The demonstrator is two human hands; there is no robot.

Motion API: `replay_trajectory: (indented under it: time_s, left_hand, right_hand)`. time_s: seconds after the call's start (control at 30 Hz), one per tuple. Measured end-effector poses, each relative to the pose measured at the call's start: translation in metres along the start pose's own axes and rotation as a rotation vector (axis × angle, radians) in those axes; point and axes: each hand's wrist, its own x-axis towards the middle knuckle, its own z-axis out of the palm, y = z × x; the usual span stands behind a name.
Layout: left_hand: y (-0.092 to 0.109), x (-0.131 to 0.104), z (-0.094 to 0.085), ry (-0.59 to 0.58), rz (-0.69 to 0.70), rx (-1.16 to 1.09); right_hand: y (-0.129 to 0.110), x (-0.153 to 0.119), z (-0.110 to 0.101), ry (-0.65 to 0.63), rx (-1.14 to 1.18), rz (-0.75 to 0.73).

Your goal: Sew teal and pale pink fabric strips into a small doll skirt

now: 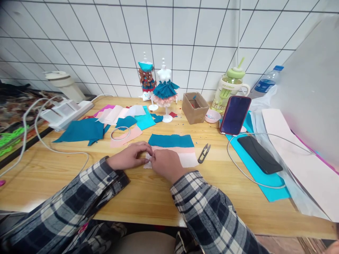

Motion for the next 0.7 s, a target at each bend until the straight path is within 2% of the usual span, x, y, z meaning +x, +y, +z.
replay_trajectory:
  time_s: [0.13, 0.3, 0.5, 0.7]
  left_hand:
    - [-0.003, 0.001, 0.004, 0.026, -0.006, 0.018]
    - [-0.002, 0.002, 0.003, -0.002, -0.028, 0.022]
    - [-0.002, 0.001, 0.002, -0.033, -0.055, 0.035]
    - [0.0, 0.001, 0.0, -0.043, -0.054, 0.026]
  right_hand:
    - [-0.002, -0.001, 0.0, 0.005, -0.018, -0.001]
    - [0.003, -0.002, -0.005, 0.025, 0.066, 0.017]
    - [0.016, -0.006, -0.015, -0.055, 0.222, 0.002]
    - [0.015, -0.007, -0.007, -0.01, 0.3, -0.024]
